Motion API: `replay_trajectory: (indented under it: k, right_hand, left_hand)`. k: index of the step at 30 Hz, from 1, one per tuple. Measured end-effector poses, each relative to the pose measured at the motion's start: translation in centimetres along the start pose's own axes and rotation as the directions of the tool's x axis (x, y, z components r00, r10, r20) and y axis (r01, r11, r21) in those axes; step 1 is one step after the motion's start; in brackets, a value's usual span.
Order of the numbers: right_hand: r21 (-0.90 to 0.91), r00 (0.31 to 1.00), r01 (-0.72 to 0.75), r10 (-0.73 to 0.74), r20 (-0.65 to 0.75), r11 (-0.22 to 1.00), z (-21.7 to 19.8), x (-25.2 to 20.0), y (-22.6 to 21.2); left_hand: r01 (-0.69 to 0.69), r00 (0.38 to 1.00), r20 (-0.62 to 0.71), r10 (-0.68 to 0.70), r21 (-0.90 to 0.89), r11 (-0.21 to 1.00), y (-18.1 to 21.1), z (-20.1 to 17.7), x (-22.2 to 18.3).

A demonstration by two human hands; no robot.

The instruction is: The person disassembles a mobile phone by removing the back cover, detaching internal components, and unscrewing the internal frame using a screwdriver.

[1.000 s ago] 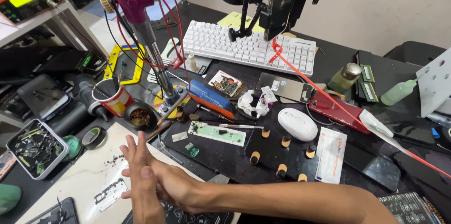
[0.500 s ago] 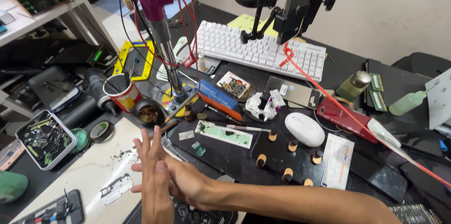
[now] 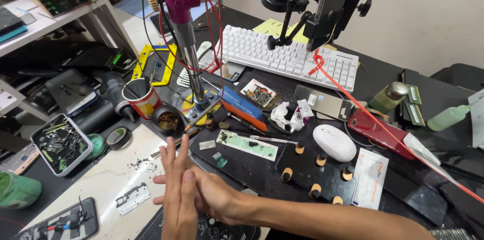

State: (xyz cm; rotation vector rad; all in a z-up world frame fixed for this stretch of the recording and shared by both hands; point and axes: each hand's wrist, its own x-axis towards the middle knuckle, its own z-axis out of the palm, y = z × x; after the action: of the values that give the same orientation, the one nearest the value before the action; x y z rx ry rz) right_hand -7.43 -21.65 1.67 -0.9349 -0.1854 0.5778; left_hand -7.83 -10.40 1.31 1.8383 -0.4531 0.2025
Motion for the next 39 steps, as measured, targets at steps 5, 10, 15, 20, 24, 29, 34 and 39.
replay_trajectory:
  k: [5, 10, 15, 20, 24, 29, 34, 39]
  right_hand:
    - [-0.01, 1.0, -0.014, 0.014, -0.028, 1.0, 0.0, -0.4, -0.8]
    - [-0.03, 0.998, -0.042, 0.04, -0.047, 0.999, 0.1, -0.9, -1.0]
    - [-0.043, 0.998, -0.036, 0.034, -0.046, 0.998, 0.4, -1.5, -1.1]
    - [-0.052, 0.999, -0.016, 0.014, -0.032, 0.999, 0.7, -1.5, -1.3]
    - [-0.041, 0.999, -0.005, 0.003, -0.047, 0.999, 0.7, -1.6, -1.1]
    - [-0.024, 1.0, 0.027, -0.027, -0.013, 0.999, 1.0, -2.0, -1.0]
    - [0.028, 1.0, -0.01, 0.011, -0.012, 1.0, 1.0, -2.9, -1.0]
    - [0.032, 0.998, -0.057, 0.058, -0.039, 0.998, 0.6, -4.1, -1.9]
  left_hand:
    - [-0.01, 1.0, 0.012, 0.01, -0.021, 1.0, 0.1, 0.4, 0.5]
    - [0.039, 0.999, 0.009, -0.039, -0.022, 0.999, 0.3, 0.7, -0.1]
    - [0.031, 0.999, 0.023, -0.031, -0.016, 0.999, 0.8, 0.7, -0.2]
    - [-0.014, 1.0, 0.028, 0.013, 0.003, 1.0, 1.3, 0.4, -0.1]
    - [0.018, 0.999, 0.039, -0.017, -0.023, 1.0, 1.6, 0.3, -0.2]
    - [-0.044, 0.999, 0.028, 0.042, 0.049, 0.998, 1.8, 0.7, -1.3]
    - [-0.18, 0.983, 0.053, 0.174, 0.13, 0.975, 0.7, 1.2, -2.7]
    - [-0.258, 0.964, 0.106, 0.243, 0.158, 0.953, -0.5, 1.9, -2.9]
